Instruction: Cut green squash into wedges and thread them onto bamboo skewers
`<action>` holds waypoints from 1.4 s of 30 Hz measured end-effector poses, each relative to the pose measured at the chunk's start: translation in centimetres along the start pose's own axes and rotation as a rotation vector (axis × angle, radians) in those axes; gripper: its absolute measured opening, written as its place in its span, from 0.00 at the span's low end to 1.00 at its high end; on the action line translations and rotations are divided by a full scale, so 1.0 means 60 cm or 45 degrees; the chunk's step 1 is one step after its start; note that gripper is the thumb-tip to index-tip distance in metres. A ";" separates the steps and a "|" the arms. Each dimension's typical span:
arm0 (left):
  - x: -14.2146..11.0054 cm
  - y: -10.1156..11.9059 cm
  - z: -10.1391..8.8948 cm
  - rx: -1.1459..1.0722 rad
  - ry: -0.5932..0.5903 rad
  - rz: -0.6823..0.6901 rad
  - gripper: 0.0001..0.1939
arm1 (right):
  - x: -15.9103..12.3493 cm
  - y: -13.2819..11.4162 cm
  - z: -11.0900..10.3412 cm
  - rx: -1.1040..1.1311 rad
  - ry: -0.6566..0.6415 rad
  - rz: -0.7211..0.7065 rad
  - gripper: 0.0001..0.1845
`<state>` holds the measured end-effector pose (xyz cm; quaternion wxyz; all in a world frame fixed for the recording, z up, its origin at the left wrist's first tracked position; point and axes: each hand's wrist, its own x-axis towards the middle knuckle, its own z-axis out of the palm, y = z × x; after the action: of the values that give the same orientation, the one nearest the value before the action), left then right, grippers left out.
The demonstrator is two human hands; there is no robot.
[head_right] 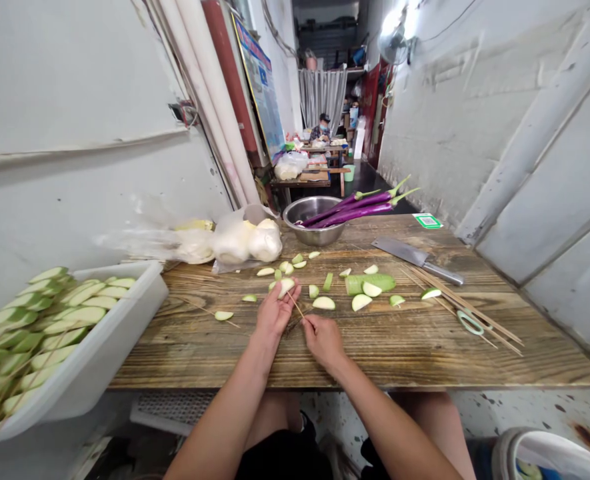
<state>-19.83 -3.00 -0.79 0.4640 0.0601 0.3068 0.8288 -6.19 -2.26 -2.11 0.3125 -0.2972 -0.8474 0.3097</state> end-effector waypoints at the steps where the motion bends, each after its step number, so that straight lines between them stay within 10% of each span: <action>1: -0.001 -0.001 0.000 0.014 -0.018 -0.007 0.06 | 0.001 0.000 0.000 0.018 0.010 0.007 0.16; 26: -0.026 -0.005 0.011 0.166 -0.433 -0.411 0.19 | 0.027 0.005 0.001 0.476 0.258 0.183 0.15; 33: -0.017 -0.026 -0.007 0.830 -0.195 0.306 0.15 | -0.013 0.029 -0.066 0.840 0.621 0.464 0.16; 37: -0.028 -0.042 -0.013 1.585 -0.505 0.737 0.13 | -0.063 0.057 -0.115 0.804 0.620 0.543 0.16; 42: -0.037 -0.056 0.004 2.288 -0.735 0.794 0.20 | -0.095 0.067 -0.123 0.628 0.397 0.400 0.15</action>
<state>-16.05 -3.40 -2.10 0.0642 0.6668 0.6666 0.3269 3.87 -1.16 -2.44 0.4494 -0.3832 -0.6327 0.5009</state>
